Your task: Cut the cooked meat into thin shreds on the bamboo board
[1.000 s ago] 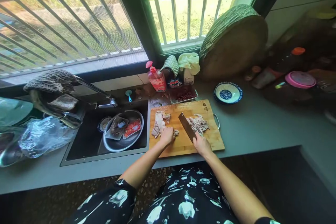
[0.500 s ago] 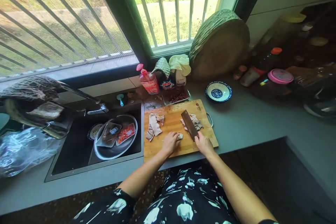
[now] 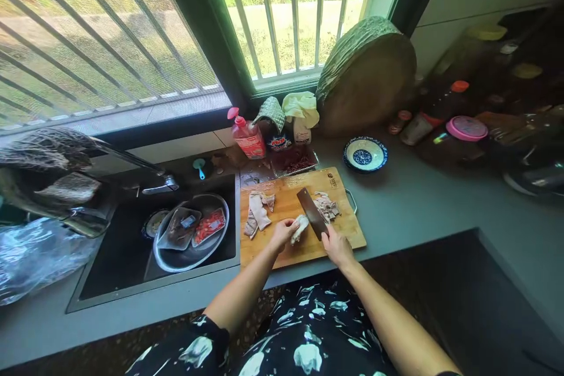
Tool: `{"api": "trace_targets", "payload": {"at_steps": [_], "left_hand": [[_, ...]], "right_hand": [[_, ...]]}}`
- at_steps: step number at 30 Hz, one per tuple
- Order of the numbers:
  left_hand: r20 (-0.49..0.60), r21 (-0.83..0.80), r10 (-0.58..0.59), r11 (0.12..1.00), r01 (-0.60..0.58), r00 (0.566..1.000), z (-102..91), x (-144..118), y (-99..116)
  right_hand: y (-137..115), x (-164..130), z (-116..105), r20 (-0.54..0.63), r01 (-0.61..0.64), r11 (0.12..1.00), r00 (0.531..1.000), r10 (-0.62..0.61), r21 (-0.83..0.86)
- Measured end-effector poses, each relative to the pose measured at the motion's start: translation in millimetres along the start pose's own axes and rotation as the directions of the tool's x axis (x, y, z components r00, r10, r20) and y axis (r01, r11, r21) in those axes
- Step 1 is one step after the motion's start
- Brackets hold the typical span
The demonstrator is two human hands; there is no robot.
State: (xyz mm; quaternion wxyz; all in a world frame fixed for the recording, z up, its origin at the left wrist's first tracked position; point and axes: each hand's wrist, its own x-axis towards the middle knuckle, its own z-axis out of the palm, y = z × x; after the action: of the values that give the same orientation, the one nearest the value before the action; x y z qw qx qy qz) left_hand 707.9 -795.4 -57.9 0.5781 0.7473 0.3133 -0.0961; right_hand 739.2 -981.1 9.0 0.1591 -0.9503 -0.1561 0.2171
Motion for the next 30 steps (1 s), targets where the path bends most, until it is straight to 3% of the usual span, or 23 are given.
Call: {"api": "trace_targets", "payload": {"at_steps": [5, 8, 11, 14, 16, 19, 24, 30], "left_hand": [[-0.087, 0.260, 0.034, 0.966, -0.010, 0.996, -8.2, -0.9, -6.9], [-0.114, 0.401, 0.206, 0.905, -0.145, 0.972, -16.3, -7.2, -6.1], [0.024, 0.523, 0.500, 0.732, -0.437, 0.865, -18.0, -10.1, 0.0], [0.245, 0.493, 0.601, 0.598, -0.632, 0.761, -15.1, -6.3, 4.3], [0.300, 0.494, 0.591, 0.575, -0.652, 0.749, -12.9, -3.2, 3.9], [0.296, 0.526, 0.581, 0.563, -0.637, 0.758, -10.6, -1.6, 1.0], [0.331, 0.528, 0.628, 0.495, -0.690, 0.705, -6.2, -1.8, -1.2], [0.272, 0.527, 0.634, 0.531, -0.664, 0.724, -3.1, 2.7, -7.5]], "right_hand": [[-2.9, 4.3, -2.1, 0.014, -0.006, 0.997, 1.000, 0.007, -0.079], [-10.2, 5.2, 0.6, 0.032, -0.002, 0.991, 0.999, 0.006, -0.132], [-20.1, 4.2, 1.6, 0.016, 0.006, 0.986, 1.000, -0.003, -0.164], [-30.6, 2.6, 1.1, 0.011, 0.019, 0.984, 1.000, -0.018, -0.175], [-37.2, 2.8, 1.8, 0.025, 0.034, 0.983, 0.999, -0.030, -0.182], [-46.1, 6.7, 6.7, 0.045, 0.038, 0.979, 0.999, -0.029, -0.202], [-48.6, 7.5, 19.9, 0.037, 0.015, 0.965, 0.999, -0.006, -0.260], [-34.8, -14.7, 22.4, 0.146, 0.032, 0.958, 0.989, 0.010, -0.284]]}}
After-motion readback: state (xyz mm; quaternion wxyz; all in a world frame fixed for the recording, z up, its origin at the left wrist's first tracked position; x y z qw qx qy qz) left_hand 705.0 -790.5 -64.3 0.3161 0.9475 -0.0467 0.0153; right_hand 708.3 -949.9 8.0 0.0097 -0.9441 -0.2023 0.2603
